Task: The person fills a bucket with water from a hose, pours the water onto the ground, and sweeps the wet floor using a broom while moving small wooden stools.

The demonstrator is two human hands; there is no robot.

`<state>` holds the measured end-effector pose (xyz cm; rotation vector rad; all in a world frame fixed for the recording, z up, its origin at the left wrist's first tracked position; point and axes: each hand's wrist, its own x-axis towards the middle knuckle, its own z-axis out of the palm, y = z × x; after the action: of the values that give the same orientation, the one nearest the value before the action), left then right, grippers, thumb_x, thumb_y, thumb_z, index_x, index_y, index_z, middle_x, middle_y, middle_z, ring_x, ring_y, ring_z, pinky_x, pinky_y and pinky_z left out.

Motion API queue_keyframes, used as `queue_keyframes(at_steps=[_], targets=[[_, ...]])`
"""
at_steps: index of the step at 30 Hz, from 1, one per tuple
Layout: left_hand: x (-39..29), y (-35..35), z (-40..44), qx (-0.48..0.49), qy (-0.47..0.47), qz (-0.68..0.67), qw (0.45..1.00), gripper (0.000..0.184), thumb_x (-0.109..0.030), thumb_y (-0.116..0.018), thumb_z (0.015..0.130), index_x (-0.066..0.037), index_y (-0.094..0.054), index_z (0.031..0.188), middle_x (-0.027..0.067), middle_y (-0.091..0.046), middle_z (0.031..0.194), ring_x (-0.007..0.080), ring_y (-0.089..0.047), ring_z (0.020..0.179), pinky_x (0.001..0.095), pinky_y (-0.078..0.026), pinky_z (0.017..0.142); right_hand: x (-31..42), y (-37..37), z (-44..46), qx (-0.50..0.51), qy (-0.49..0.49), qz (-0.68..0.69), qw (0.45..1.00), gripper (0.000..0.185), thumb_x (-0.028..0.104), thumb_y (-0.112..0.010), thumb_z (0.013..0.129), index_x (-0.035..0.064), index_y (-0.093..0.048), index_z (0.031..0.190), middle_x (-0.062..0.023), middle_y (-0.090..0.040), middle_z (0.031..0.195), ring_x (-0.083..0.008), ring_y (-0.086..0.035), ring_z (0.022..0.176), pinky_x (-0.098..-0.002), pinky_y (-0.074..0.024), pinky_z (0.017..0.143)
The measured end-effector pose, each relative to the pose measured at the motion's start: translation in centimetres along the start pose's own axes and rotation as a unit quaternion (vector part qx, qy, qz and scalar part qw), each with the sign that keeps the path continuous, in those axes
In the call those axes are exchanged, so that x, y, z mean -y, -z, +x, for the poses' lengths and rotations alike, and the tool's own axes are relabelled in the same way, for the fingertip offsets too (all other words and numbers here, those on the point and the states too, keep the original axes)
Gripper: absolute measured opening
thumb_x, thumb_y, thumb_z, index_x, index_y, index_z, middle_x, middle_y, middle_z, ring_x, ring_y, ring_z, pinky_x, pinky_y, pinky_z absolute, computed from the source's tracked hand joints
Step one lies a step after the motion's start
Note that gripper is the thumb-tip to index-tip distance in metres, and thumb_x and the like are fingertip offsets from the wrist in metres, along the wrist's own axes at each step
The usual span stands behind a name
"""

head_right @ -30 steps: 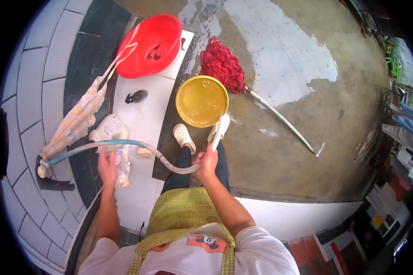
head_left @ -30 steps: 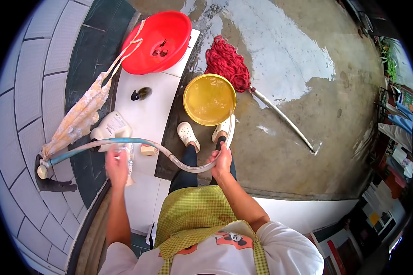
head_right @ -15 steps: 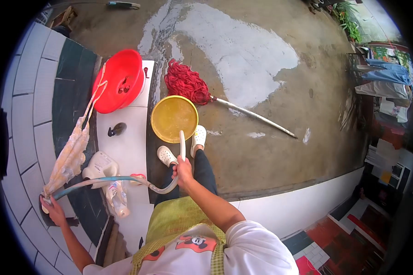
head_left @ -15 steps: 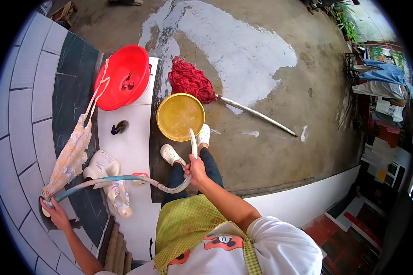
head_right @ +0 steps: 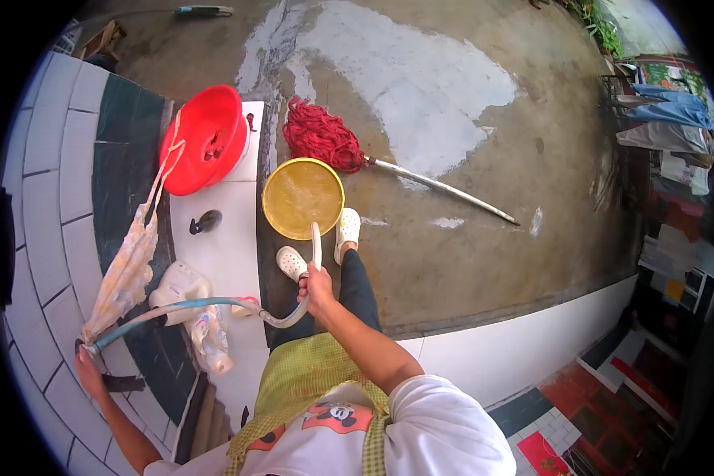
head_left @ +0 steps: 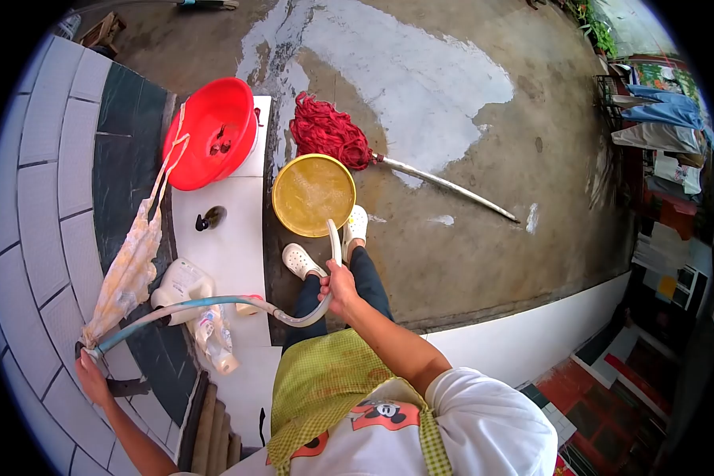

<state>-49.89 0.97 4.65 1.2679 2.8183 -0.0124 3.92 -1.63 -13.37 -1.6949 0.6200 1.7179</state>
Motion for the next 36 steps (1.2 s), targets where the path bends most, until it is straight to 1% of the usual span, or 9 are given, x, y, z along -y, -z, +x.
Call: queue_keyframes(at_steps=[9, 12, 14, 21, 24, 29, 33, 35, 36], targets=[[-0.5, 0.5, -0.3, 0.031, -0.057, 0.09, 0.994, 0.046, -0.045, -0.036, 0.085, -0.006, -0.051, 0.104, 0.0185, -0.058, 0.094, 0.0397, -0.054, 0.086, 0.0434, -0.041, 0.07, -0.4, 0.1, 0.3, -0.003, -0.021, 0.021, 1.0, 0.012, 0.027, -0.042, 0.088, 0.0173, -0.038, 0.094, -0.0004, -0.036, 0.055, -0.0113, -0.032, 0.042, -0.0297, -0.031, 0.043], [-0.7, 0.3, -0.6, -0.036, -0.072, 0.114, 0.99, 0.048, -0.048, -0.037, 0.084, -0.006, -0.05, 0.102, 0.0196, -0.058, 0.094, 0.0406, -0.054, 0.086, 0.045, -0.041, 0.07, -0.5, 0.3, 0.6, 0.006, -0.016, 0.019, 1.0, 0.015, 0.029, -0.037, 0.09, 0.0146, -0.037, 0.094, -0.0019, -0.04, 0.059, -0.0122, -0.034, 0.043, -0.0313, -0.0338, 0.042], [-1.7, 0.7, -1.1, -0.009, -0.002, 0.123, 0.992, 0.051, -0.051, -0.037, 0.083, -0.005, -0.05, 0.101, 0.0209, -0.058, 0.093, 0.0405, -0.054, 0.088, 0.046, -0.041, 0.071, -0.4, 0.3, 0.5, 0.001, -0.02, 0.019, 1.0, 0.015, 0.029, -0.038, 0.09, 0.0146, -0.037, 0.094, -0.0019, -0.04, 0.059, -0.0122, -0.034, 0.043, -0.0312, -0.0337, 0.042], [-1.0, 0.5, -0.3, 0.021, 0.037, 0.085, 0.996, 0.051, -0.052, -0.038, 0.082, -0.004, -0.05, 0.096, 0.0212, -0.058, 0.091, 0.0394, -0.054, 0.087, 0.0442, -0.04, 0.072, 0.0, 0.2, -0.1, -0.02, -0.021, 0.031, 0.999, 0.02, 0.026, -0.042, 0.087, 0.0148, -0.04, 0.104, -0.0016, -0.038, 0.06, -0.0109, -0.032, 0.045, -0.029, -0.0313, 0.045], [-0.5, 0.3, -0.4, 0.02, 0.021, 0.062, 0.998, 0.049, -0.049, -0.039, 0.083, -0.004, -0.049, 0.099, 0.0207, -0.058, 0.092, 0.0387, -0.054, 0.087, 0.043, -0.04, 0.072, 0.1, 0.3, 0.2, -0.029, -0.022, 0.037, 0.999, 0.021, 0.025, -0.042, 0.087, 0.0146, -0.04, 0.105, -0.0016, -0.038, 0.061, -0.0107, -0.032, 0.046, -0.0287, -0.031, 0.045], [0.3, 0.1, -1.0, 0.004, -0.112, 0.055, 0.992, 0.046, -0.046, -0.039, 0.085, -0.007, -0.045, 0.109, 0.0195, -0.057, 0.097, 0.0369, -0.054, 0.09, 0.0412, -0.041, 0.074, 0.2, 0.4, 0.3, -0.043, -0.016, 0.042, 0.998, 0.019, 0.024, -0.043, 0.086, 0.0143, -0.039, 0.102, -0.0015, -0.038, 0.061, -0.0108, -0.033, 0.046, -0.0294, -0.0311, 0.045], [-1.6, 0.1, -1.9, -0.061, -0.103, 0.025, 0.992, 0.046, -0.046, -0.038, 0.086, -0.009, -0.044, 0.112, 0.0191, -0.057, 0.098, 0.0361, -0.055, 0.091, 0.0406, -0.041, 0.075, 0.4, 0.6, 0.2, -0.035, -0.015, 0.038, 0.999, 0.018, 0.024, -0.043, 0.086, 0.014, -0.039, 0.101, -0.0014, -0.038, 0.061, -0.0109, -0.033, 0.046, -0.0295, -0.0313, 0.045], [-2.3, 0.3, -1.7, -0.011, 0.092, 0.054, 0.994, 0.047, -0.046, -0.038, 0.086, -0.01, -0.044, 0.116, 0.0189, -0.056, 0.101, 0.0355, -0.055, 0.092, 0.0401, -0.041, 0.077, 0.4, 0.7, 0.4, -0.028, -0.013, 0.026, 0.999, 0.018, 0.024, -0.042, 0.087, 0.014, -0.038, 0.1, -0.0012, -0.038, 0.061, -0.0109, -0.033, 0.046, -0.0296, -0.0315, 0.045], [-1.3, 0.0, -1.3, -0.011, 0.093, 0.052, 0.994, 0.047, -0.046, -0.038, 0.086, -0.01, -0.044, 0.116, 0.0189, -0.056, 0.101, 0.0355, -0.055, 0.092, 0.0401, -0.041, 0.077, 0.5, 0.8, 0.4, -0.028, -0.012, 0.025, 0.999, 0.018, 0.024, -0.042, 0.087, 0.014, -0.038, 0.1, -0.0012, -0.038, 0.061, -0.0109, -0.033, 0.046, -0.0296, -0.0315, 0.045]])
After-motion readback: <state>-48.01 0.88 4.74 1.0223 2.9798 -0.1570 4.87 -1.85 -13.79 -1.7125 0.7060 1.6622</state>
